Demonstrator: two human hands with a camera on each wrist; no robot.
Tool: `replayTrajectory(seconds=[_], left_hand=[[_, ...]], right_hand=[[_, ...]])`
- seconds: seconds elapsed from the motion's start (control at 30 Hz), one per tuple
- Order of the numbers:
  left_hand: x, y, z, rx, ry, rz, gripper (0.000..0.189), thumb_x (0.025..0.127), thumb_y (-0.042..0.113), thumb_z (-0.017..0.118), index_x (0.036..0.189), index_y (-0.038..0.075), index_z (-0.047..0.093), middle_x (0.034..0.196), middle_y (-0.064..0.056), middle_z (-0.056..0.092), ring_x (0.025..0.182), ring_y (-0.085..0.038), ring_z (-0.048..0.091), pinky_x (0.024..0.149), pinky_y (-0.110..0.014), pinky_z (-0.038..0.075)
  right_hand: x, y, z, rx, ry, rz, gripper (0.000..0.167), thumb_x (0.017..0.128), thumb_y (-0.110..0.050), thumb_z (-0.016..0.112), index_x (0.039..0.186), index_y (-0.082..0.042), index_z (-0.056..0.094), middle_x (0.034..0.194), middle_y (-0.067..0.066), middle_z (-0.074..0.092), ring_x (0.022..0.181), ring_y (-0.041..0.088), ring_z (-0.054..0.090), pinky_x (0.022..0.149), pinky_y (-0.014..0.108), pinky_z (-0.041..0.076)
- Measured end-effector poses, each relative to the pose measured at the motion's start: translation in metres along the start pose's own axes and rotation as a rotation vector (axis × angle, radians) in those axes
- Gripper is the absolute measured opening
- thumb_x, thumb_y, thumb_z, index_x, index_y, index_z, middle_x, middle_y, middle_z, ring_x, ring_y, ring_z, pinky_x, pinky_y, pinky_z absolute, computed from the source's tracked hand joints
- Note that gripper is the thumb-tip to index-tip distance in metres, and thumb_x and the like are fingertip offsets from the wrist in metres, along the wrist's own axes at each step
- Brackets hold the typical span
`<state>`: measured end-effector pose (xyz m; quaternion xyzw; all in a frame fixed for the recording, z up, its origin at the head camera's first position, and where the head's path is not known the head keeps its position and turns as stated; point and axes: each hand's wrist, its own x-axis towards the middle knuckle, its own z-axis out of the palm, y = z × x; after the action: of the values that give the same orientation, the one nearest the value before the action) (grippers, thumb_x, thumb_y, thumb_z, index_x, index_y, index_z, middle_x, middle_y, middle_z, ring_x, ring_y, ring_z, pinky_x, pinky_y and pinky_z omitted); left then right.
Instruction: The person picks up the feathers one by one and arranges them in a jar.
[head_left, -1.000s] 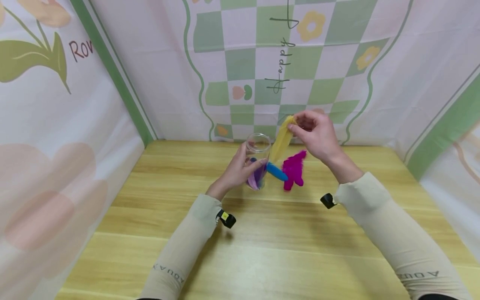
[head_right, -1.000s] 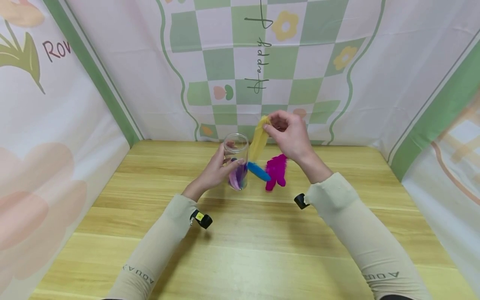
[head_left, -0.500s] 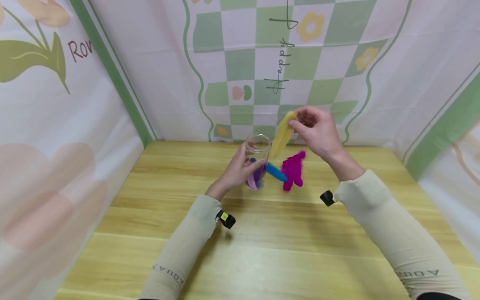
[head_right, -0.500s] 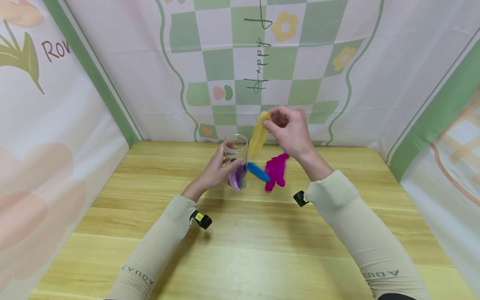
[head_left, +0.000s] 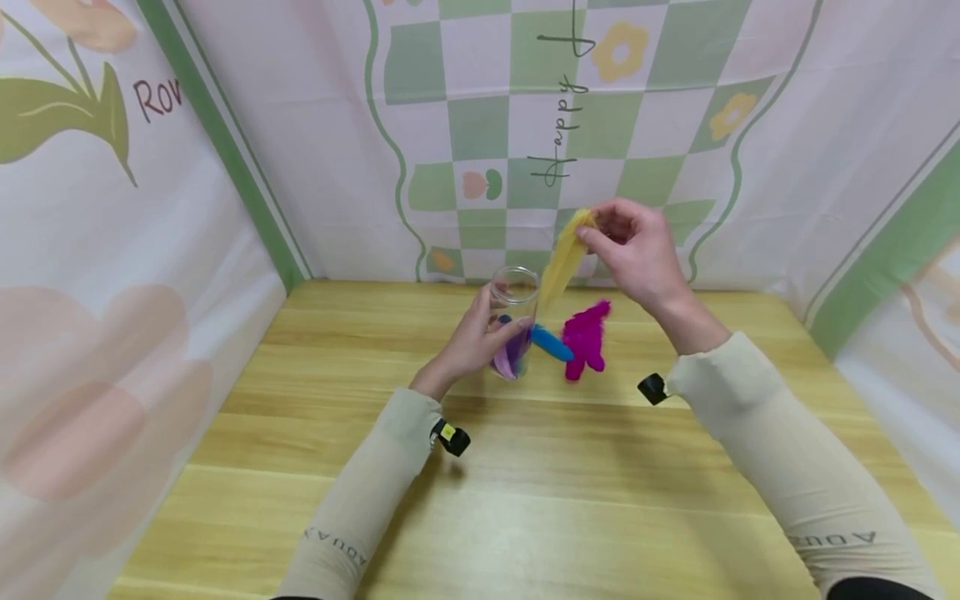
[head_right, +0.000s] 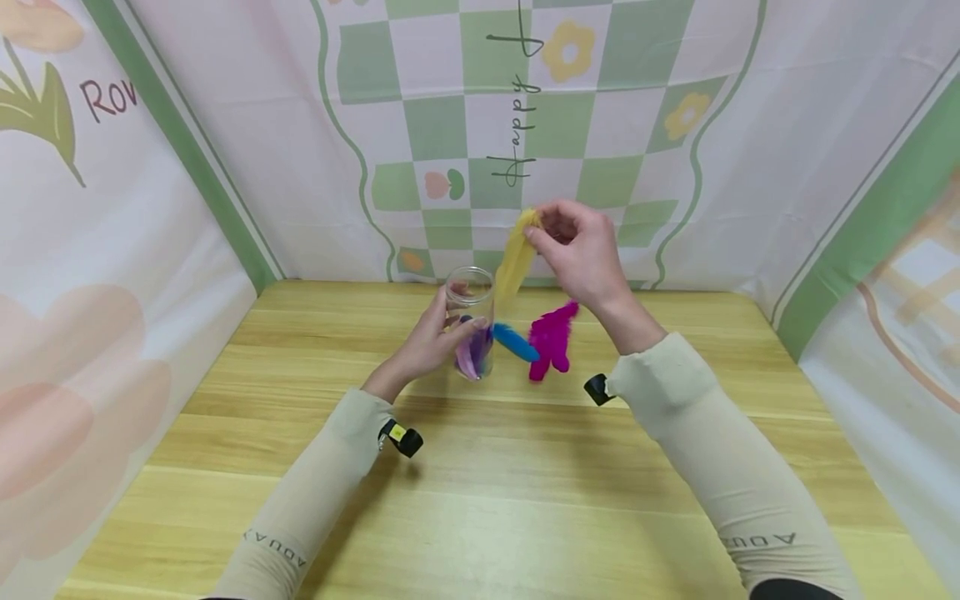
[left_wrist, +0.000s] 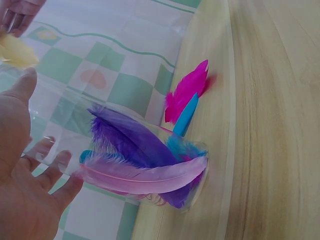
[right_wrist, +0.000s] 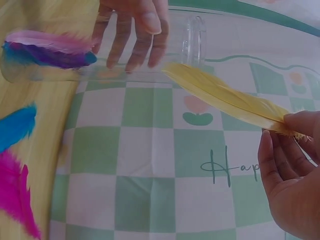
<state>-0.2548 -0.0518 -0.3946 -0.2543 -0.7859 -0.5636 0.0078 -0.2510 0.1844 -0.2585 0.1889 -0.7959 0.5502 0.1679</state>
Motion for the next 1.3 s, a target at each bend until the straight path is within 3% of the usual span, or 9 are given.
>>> replayTrajectory(seconds=[0.17, 0.47, 0.83, 1.0, 1.3], left_hand=[[0.001, 0.001, 0.000, 0.001, -0.002, -0.001, 0.061, 0.101, 0.026, 0.067, 0.148, 0.011, 0.032, 0.151, -0.020, 0.041, 0.137, -0.028, 0.047, 0.112, -0.054, 0.043], [0.001, 0.002, 0.000, -0.006, 0.003, -0.004, 0.063, 0.101, 0.026, 0.068, 0.150, 0.009, 0.031, 0.149, -0.012, 0.042, 0.137, -0.031, 0.048, 0.111, -0.055, 0.044], [0.001, 0.001, 0.001, 0.002, -0.006, -0.020, 0.065, 0.101, 0.029, 0.067, 0.150, 0.007, 0.030, 0.151, -0.016, 0.040, 0.137, -0.030, 0.048, 0.112, -0.054, 0.044], [0.002, 0.000, 0.000, -0.005, -0.003, -0.009, 0.066, 0.101, 0.028, 0.067, 0.150, 0.002, 0.030, 0.149, -0.015, 0.041, 0.136, -0.030, 0.047, 0.112, -0.054, 0.044], [0.001, 0.001, 0.000, -0.028, 0.005, 0.003, 0.061, 0.101, 0.024, 0.067, 0.149, 0.011, 0.032, 0.146, -0.012, 0.044, 0.135, -0.029, 0.048, 0.111, -0.054, 0.044]], right_hand=[[0.003, -0.004, 0.001, 0.025, 0.021, -0.029, 0.019, 0.096, -0.010, 0.072, 0.109, 0.004, 0.071, 0.096, 0.006, 0.073, 0.081, 0.020, 0.069, 0.075, 0.023, 0.060], [0.007, -0.012, 0.003, 0.050, 0.041, -0.059, 0.019, 0.096, -0.009, 0.073, 0.109, 0.004, 0.071, 0.097, 0.007, 0.073, 0.082, 0.020, 0.068, 0.075, 0.023, 0.060], [0.013, -0.020, 0.010, 0.088, 0.069, -0.095, 0.017, 0.095, -0.007, 0.073, 0.107, 0.005, 0.071, 0.096, 0.009, 0.072, 0.081, 0.021, 0.068, 0.073, 0.021, 0.059], [0.014, -0.020, 0.016, 0.084, 0.060, -0.094, 0.018, 0.094, -0.007, 0.074, 0.108, 0.005, 0.071, 0.096, 0.008, 0.072, 0.081, 0.020, 0.068, 0.073, 0.020, 0.059], [0.009, -0.008, 0.029, 0.035, -0.004, -0.072, 0.018, 0.096, -0.009, 0.072, 0.108, 0.005, 0.071, 0.097, 0.013, 0.072, 0.080, 0.018, 0.069, 0.072, 0.020, 0.059]])
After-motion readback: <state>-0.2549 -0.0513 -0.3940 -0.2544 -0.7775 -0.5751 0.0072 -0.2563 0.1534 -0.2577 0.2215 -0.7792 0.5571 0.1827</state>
